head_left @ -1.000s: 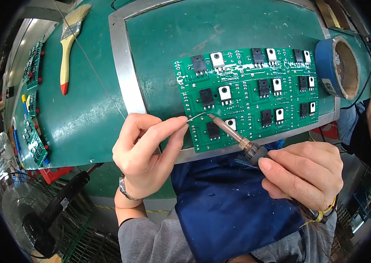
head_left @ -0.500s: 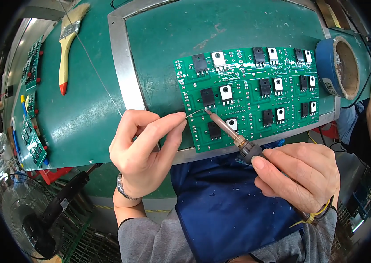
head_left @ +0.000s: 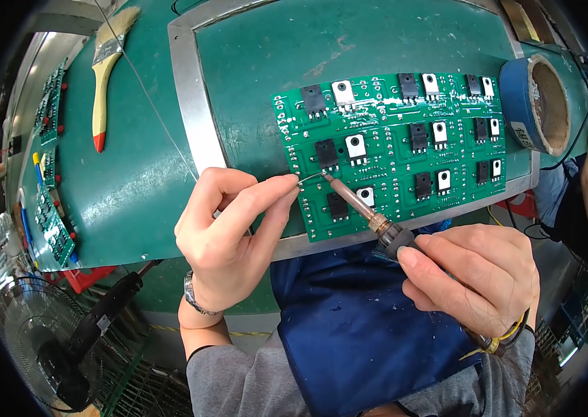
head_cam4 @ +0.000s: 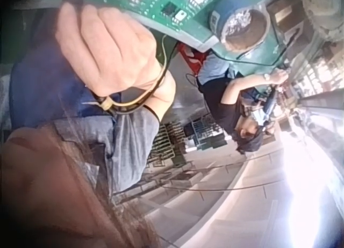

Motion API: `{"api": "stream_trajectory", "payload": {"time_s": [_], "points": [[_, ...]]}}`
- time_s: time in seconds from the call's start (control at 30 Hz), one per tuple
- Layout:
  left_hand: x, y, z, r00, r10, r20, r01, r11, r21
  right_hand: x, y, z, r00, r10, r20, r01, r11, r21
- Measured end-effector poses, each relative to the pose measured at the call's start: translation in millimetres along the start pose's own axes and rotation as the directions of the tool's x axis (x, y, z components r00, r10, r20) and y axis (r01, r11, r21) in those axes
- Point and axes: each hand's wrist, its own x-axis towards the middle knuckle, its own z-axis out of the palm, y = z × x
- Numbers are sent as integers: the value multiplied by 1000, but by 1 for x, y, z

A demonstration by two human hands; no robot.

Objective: The person solders electronic components onto a circuit board using a soldering iron and solder wire, snaps the board into smaller pieces by hand, and carries the gathered circuit boards across the workshop.

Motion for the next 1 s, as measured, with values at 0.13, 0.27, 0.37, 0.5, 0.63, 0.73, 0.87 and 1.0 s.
{"api": "stream_trajectory", "payload": {"time_s": [0.13,0.27,0.37,0.5,0.63,0.73,0.87,1.0], "points": [[2,1,3,1000,-4,15,5,1000,-20,0,0,-1,1000,-6,-6,6,1000,-5],[3,2,3,1000,-16,25,16,1000,-12,0,2,0,1000,-13,-15,13,1000,-5],[1,2,2,1000,-25,4,25,1000,-10,-2,3,1,999,-29,-30,29,1000,-5],[2,-1,3,999,41,-12,-41,999,31,-1,0,2,999,-21,-40,21,1000,-14],[8,0,2,996,90,18,-92,991,100,-1,1,-1,1000,-14,-12,14,1000,-12],[7,0,-1,993,112,-33,-106,983,148,-2,-2,-5,1000,10,11,-10,1000,-9],[-1,6,1,997,-16,-81,19,999,31,-4,-4,-15,999,42,28,-42,999,8],[-2,8,5,998,-42,-42,42,999,-14,-5,-4,-17,997,71,37,-71,997,15]]}}
